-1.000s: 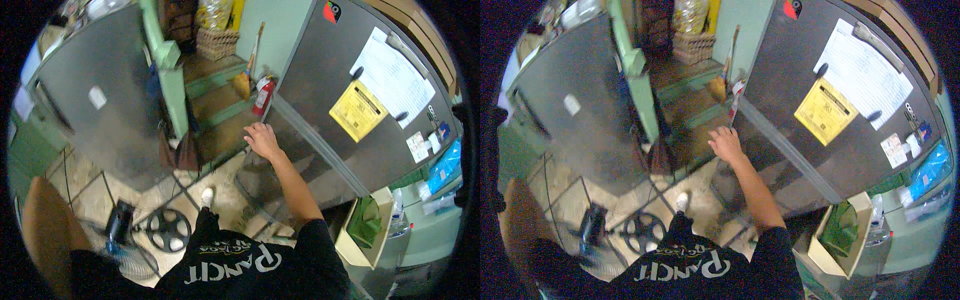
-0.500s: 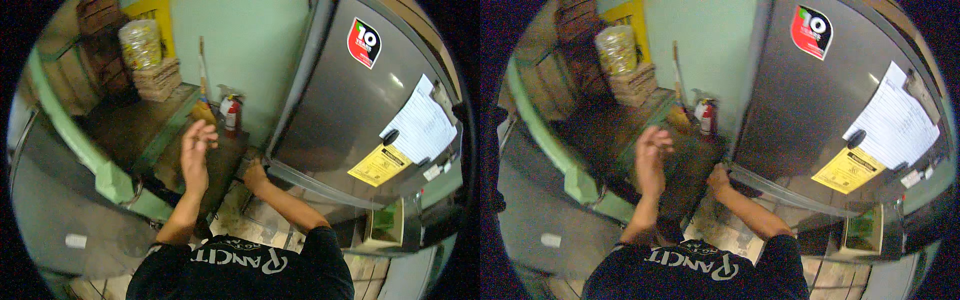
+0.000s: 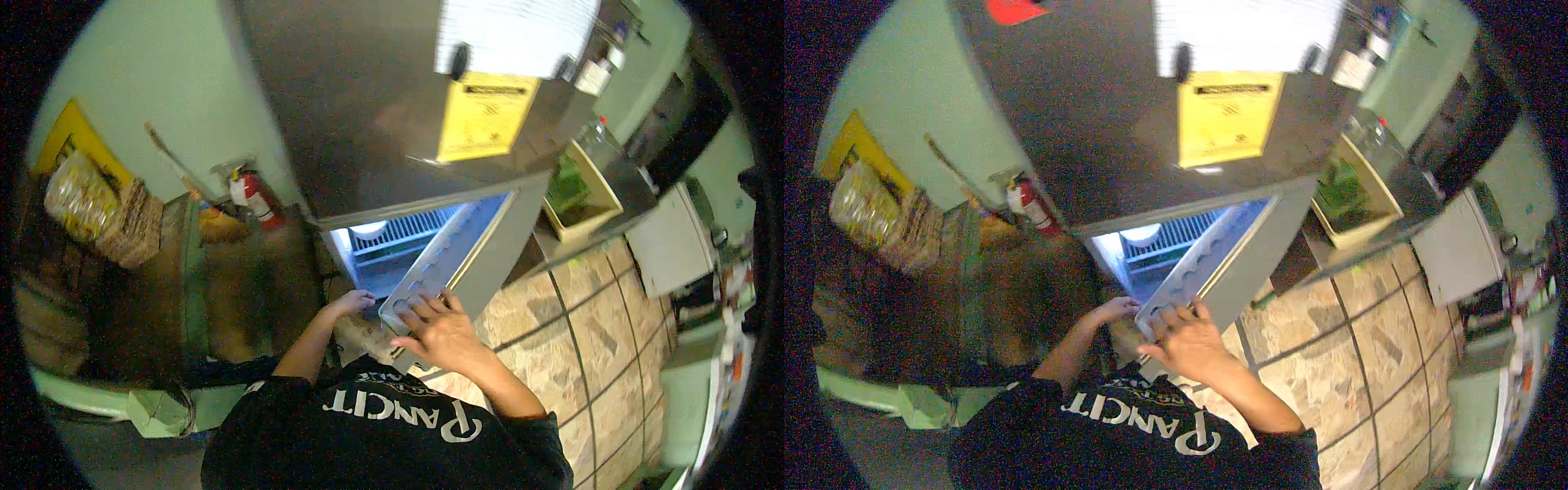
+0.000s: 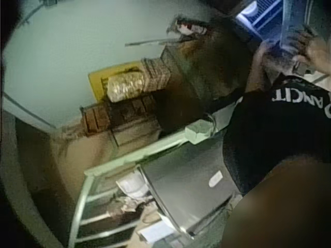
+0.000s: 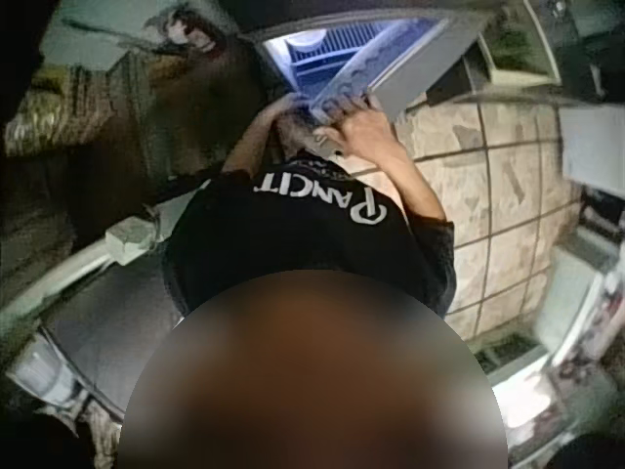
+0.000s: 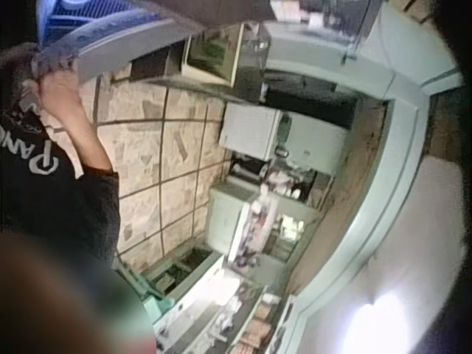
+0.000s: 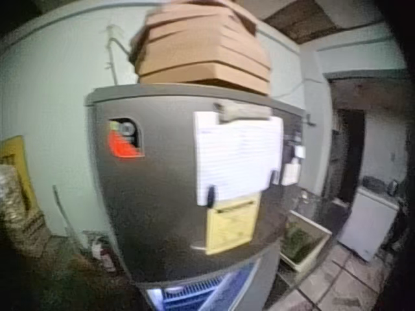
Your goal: The person folds and places paper towels on a countertop, then retrieves a bowl of shrimp from a refrigerator. They use chopsticks to transfer shrimp into two food boxes containing noodles and vegetables, and add cooked meat from a container into the same boxes.
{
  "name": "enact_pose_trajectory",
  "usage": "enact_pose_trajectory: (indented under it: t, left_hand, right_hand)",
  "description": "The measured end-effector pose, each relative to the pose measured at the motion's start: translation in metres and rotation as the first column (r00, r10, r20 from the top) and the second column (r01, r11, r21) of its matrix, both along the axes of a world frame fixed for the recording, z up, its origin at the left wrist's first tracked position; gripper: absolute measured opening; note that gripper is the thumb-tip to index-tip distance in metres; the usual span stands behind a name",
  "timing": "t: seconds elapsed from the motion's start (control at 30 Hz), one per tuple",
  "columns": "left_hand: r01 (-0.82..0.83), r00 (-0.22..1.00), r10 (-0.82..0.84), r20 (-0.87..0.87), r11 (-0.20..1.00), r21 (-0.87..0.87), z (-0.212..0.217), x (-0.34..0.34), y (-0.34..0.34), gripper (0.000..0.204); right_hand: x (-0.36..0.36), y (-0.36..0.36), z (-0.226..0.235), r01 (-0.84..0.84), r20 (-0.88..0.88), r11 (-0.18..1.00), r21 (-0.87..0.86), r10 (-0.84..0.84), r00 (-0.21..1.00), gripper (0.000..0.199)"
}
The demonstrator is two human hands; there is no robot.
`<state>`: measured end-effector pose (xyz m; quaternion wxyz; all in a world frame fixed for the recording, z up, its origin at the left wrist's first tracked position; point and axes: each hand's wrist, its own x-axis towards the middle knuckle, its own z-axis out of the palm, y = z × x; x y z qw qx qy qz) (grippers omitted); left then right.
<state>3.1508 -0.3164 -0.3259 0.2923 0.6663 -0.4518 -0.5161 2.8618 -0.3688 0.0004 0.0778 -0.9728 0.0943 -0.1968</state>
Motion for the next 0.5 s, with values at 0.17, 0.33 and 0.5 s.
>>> enact_pose_trajectory:
  t: [0.17, 0.33, 0.5]
  left_hand:
    - [0.048, 0.999, -0.048, -0.004, 0.974, 0.22, 0.03, -0.072, -0.071, 0.044]
    - [-0.11, 0.991, 0.096, 0.097, 0.982, 0.154, -0.06, -0.061, -0.119, 0.049]
    - [-0.68, 0.644, 0.754, -0.127, 0.641, 0.356, -0.089, -0.006, -0.187, 0.041]
  right_hand:
    - [-0.093, 0.009, -0.009, 0.255, -0.036, 0.944, 0.211, -0.253, 0.967, 0.036]
    - [-0.147, 0.026, 0.011, 0.666, -0.151, 0.703, 0.249, -0.652, 0.744, 0.062]
    - [-0.2, 0.027, 0.01, 0.926, -0.371, 0.179, 0.333, -0.878, 0.303, 0.098]
